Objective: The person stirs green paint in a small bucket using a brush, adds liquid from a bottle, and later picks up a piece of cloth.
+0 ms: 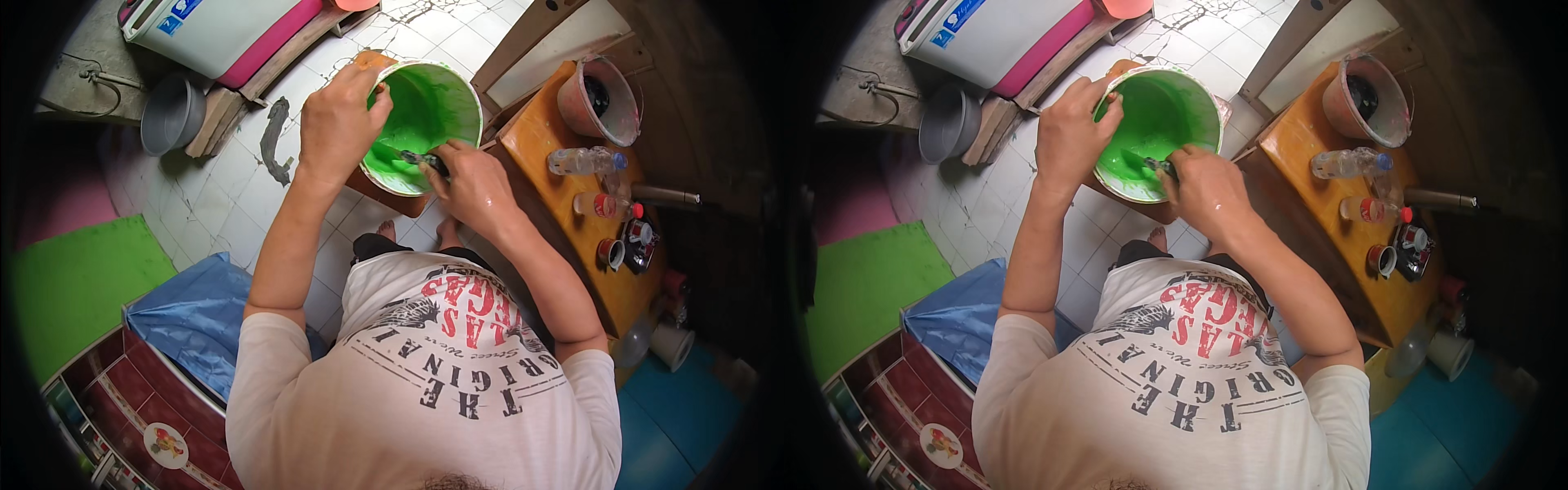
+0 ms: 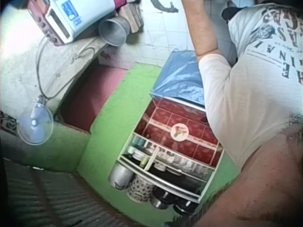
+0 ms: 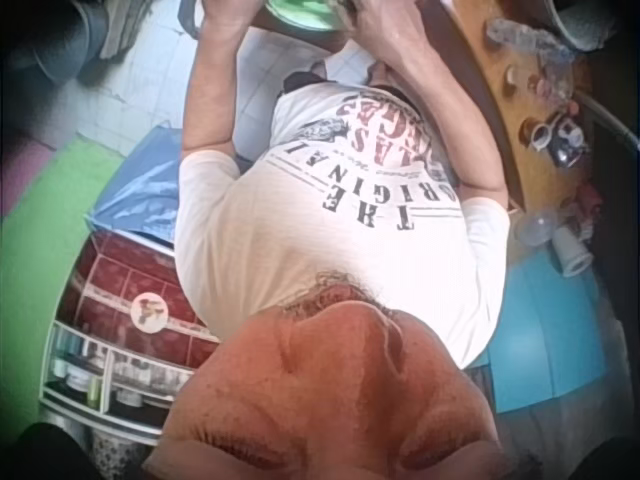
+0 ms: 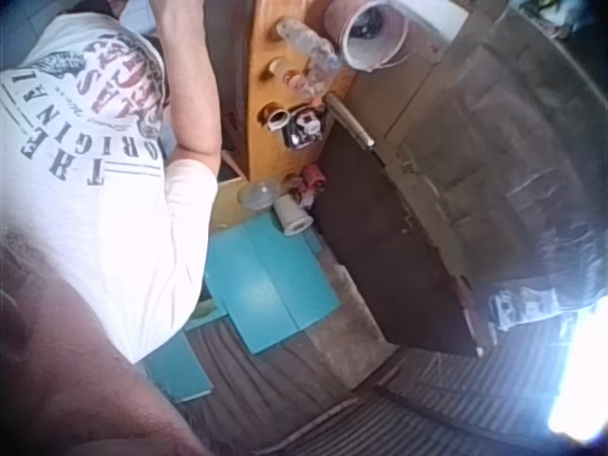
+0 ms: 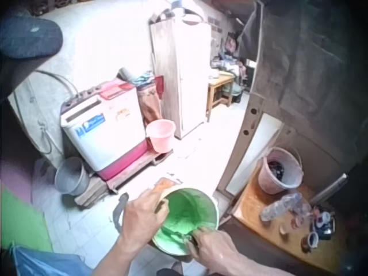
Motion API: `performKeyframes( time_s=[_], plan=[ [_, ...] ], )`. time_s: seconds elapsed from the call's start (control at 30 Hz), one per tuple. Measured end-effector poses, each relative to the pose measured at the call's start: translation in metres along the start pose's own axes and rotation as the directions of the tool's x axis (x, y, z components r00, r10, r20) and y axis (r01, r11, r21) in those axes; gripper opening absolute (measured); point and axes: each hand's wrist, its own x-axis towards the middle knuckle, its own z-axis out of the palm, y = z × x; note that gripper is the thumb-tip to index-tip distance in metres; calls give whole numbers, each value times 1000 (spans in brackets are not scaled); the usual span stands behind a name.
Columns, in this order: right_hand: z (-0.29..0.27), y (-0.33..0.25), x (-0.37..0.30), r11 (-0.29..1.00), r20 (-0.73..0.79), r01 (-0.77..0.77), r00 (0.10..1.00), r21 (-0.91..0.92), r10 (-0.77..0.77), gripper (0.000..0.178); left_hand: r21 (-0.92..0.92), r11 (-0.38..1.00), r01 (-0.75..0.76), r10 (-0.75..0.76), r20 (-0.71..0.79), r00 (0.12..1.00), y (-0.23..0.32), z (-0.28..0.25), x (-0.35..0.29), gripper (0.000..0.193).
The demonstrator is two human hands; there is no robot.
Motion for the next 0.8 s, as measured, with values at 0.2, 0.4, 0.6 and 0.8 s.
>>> performKeyframes(
  time_s=[0.2, 0.4, 0.6, 0.8],
  plan=[
    [-11, 21, 2, 991, -62, -12, 998, -130, 4, 22, 32, 999, -11, 11, -3, 1000, 2, -1, 1, 16],
    [-12, 25, 12, 973, -170, 10, 984, -231, -51, 18, -26, 999, 19, -19, 11, 1000, 3, 0, 1, 20],
    [-3, 20, 17, 947, -263, 50, 955, -317, -139, 11, -20, 1000, 1, -1, 3, 1000, 1, 2, 0, 23],
    [7, 14, -2, 931, -147, 118, 973, -344, -177, 14, 20, 1000, 8, -8, -3, 1000, 3, 2, 1, 14]
  ],
)
